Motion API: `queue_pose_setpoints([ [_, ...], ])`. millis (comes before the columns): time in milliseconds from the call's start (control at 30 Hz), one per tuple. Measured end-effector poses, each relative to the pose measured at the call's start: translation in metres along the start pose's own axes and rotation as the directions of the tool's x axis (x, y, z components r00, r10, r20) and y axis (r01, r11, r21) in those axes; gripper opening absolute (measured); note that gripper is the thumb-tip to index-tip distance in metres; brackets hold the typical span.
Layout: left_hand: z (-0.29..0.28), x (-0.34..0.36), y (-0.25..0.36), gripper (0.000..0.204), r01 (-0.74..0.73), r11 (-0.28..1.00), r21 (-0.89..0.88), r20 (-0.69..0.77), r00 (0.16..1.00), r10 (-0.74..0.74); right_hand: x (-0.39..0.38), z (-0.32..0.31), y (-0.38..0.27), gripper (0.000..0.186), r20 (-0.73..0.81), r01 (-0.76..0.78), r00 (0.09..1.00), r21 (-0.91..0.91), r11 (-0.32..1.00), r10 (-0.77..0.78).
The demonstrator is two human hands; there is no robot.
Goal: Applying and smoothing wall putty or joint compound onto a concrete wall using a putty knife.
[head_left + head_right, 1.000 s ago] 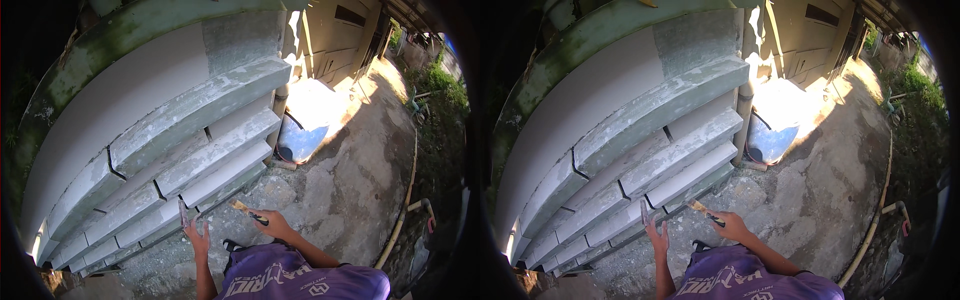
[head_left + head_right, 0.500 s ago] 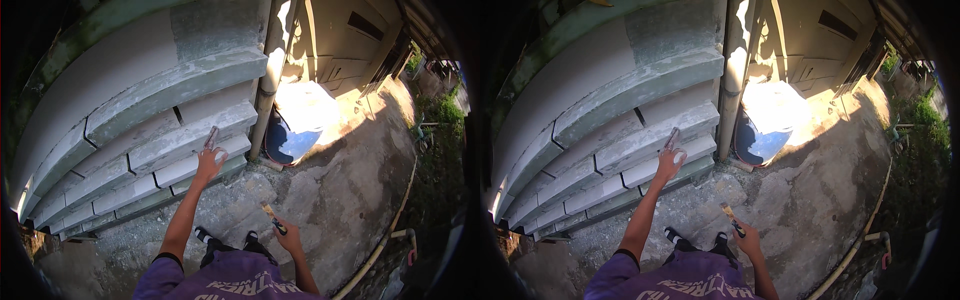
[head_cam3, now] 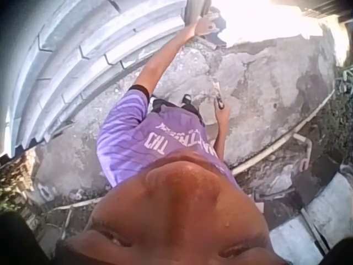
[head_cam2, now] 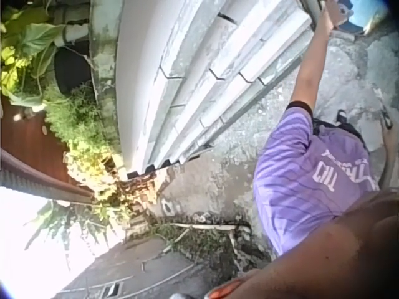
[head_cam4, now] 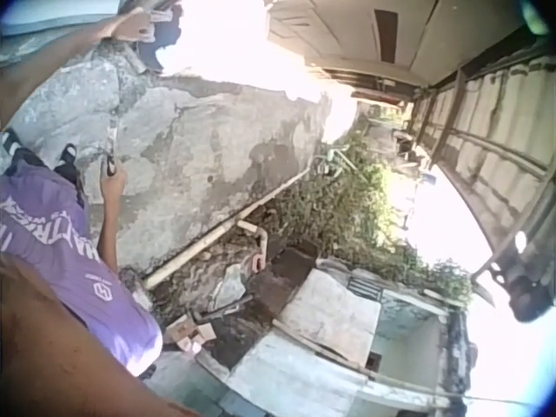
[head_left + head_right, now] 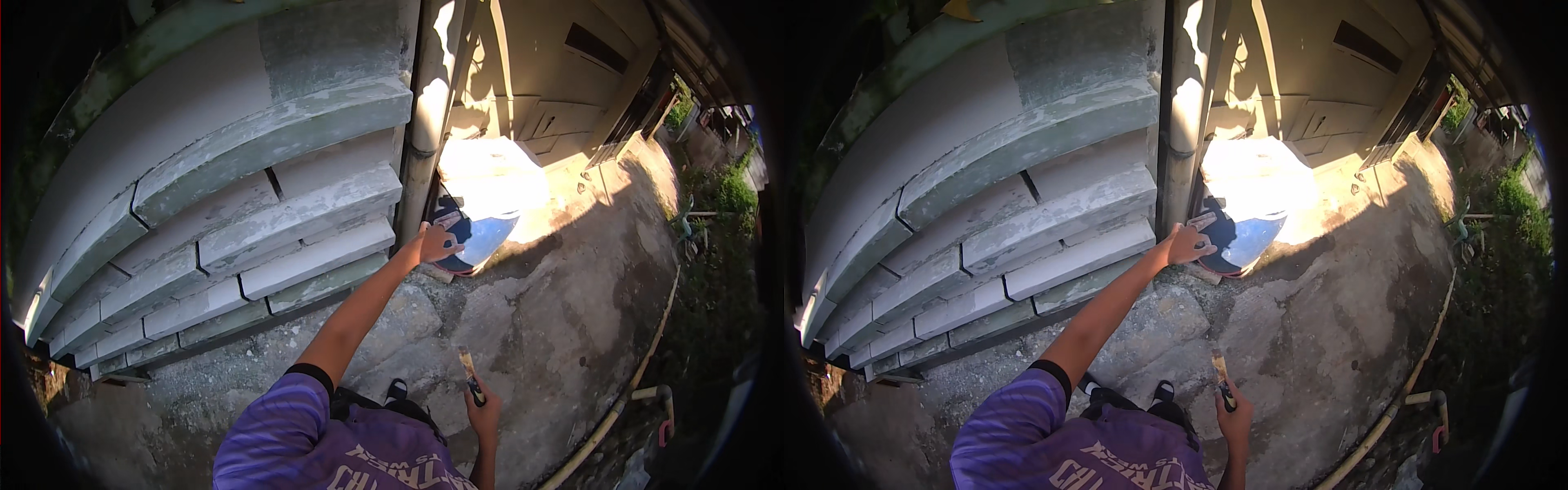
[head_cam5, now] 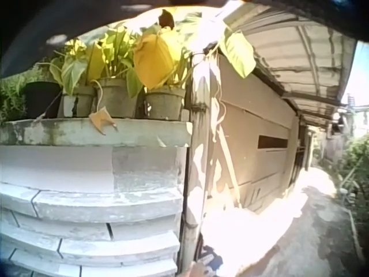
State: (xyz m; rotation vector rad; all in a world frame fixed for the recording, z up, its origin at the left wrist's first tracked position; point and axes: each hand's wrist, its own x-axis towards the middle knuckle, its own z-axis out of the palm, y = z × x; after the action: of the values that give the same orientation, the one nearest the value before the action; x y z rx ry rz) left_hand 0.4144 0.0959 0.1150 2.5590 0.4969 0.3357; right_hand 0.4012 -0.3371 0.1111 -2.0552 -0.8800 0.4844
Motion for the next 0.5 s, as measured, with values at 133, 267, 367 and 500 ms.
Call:
queue_pose_setpoints([
  [133, 0.070, -0.075, -0.015, 0.059, 0.122, 0.936, -0.329, 0.075, 0.992, -0.103, 0.004, -0.004, -0.010, 0.047, 0.020, -0.048, 0.999, -0.017, 0.999, 0.048],
  [267, 0.135, -0.230, -0.098, 0.062, 0.502, 0.859, -0.094, 0.290, 0.840, -0.459, 0.007, 0.004, -0.014, 0.050, 0.039, -0.019, 0.999, -0.025, 1.000, 0.020],
  [367, 0.177, -0.389, -0.154, 0.057, 0.789, 0.593, -0.161, 0.125, 0.612, -0.781, 0.014, 0.014, -0.020, 0.051, 0.073, -0.010, 0.997, -0.051, 0.999, 0.014],
  [500, 0.177, -0.575, -0.175, 0.068, 0.223, -0.264, -0.938, 0.279, 0.040, -0.959, 0.031, 0.044, -0.037, 0.052, 0.139, 0.062, 0.989, -0.066, 0.996, -0.052],
])
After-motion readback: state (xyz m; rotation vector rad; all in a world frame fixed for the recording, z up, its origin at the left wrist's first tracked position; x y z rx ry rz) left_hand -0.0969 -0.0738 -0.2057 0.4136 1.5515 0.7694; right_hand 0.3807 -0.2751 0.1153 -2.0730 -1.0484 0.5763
